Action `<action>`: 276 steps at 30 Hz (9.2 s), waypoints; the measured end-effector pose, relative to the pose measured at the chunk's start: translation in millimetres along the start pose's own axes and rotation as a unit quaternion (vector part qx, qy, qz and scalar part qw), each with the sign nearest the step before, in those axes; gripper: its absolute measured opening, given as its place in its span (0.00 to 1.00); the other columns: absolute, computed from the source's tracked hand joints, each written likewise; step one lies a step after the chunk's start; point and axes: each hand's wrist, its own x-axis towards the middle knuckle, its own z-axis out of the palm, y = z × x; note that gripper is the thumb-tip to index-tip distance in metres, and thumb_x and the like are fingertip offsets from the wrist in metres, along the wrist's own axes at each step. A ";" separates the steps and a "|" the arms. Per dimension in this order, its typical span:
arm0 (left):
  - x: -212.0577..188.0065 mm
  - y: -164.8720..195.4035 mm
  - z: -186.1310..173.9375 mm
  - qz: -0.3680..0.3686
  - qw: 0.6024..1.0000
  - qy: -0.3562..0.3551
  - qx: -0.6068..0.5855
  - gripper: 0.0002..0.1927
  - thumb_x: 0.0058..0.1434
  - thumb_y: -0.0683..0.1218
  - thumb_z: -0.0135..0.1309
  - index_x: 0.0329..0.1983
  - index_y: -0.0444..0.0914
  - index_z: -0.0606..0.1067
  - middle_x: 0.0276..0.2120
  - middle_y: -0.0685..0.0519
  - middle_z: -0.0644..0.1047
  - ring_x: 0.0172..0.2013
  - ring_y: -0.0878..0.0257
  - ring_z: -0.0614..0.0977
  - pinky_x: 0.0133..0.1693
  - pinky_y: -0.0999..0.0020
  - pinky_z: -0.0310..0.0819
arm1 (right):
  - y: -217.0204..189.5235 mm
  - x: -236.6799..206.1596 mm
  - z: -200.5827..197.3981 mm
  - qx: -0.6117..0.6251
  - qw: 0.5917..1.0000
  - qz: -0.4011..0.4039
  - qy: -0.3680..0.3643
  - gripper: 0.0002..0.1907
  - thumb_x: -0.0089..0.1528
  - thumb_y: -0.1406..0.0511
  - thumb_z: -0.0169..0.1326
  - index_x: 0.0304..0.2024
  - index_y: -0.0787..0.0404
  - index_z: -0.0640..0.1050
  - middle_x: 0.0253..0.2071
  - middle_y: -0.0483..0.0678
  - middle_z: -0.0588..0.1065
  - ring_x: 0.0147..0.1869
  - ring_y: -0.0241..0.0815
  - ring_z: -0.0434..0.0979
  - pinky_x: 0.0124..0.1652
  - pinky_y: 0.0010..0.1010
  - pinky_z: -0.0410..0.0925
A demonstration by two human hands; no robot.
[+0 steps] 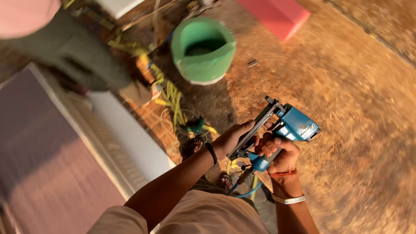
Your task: The person stretches a large piece of purple fabric over a rectangular wooden furniture panel and uses a pneumatic nail gun to staple the fabric along the panel edges, working around the frame and repositioning the panel as they go.
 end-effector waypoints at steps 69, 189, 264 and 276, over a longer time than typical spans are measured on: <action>-1150.8 -319.7 -69.6 0.075 0.705 0.680 -0.186 0.18 0.65 0.50 0.51 0.52 0.36 0.79 0.38 0.53 0.82 0.36 0.64 0.81 0.40 0.68 0.73 | 771.0 -496.1 294.0 -0.571 0.705 0.287 -0.309 0.08 0.57 0.70 0.60 0.38 0.66 0.75 0.24 0.48 0.75 0.24 0.39 0.75 0.28 0.35 0.70; -1116.1 -531.1 -496.7 0.053 0.592 -0.501 0.629 0.20 0.55 0.40 0.55 0.53 0.38 0.78 0.76 0.45 0.53 0.75 0.51 0.52 0.73 0.57 0.45 | 1276.2 -736.0 197.0 -0.383 0.566 0.123 0.719 0.13 0.53 0.61 0.66 0.32 0.66 0.82 0.21 0.51 0.78 0.25 0.40 0.80 0.31 0.34 0.71; -1061.5 -418.6 -744.6 0.257 0.654 -0.352 0.619 0.16 0.60 0.38 0.52 0.52 0.34 0.78 0.41 0.50 0.77 0.45 0.53 0.78 0.47 0.60 0.77 | 1385.4 -540.0 276.9 -0.521 0.598 0.083 0.603 0.18 0.53 0.57 0.66 0.34 0.66 0.83 0.27 0.60 0.80 0.36 0.53 0.85 0.35 0.41 0.74; -1047.6 -375.2 -823.8 0.221 0.641 -0.297 0.672 0.08 0.63 0.39 0.54 0.44 0.37 0.81 0.43 0.51 0.77 0.46 0.57 0.79 0.46 0.64 0.78 | 1392.9 -508.7 298.5 -0.459 0.616 0.157 0.621 0.17 0.52 0.58 0.65 0.33 0.66 0.84 0.25 0.58 0.81 0.33 0.51 0.87 0.35 0.41 0.74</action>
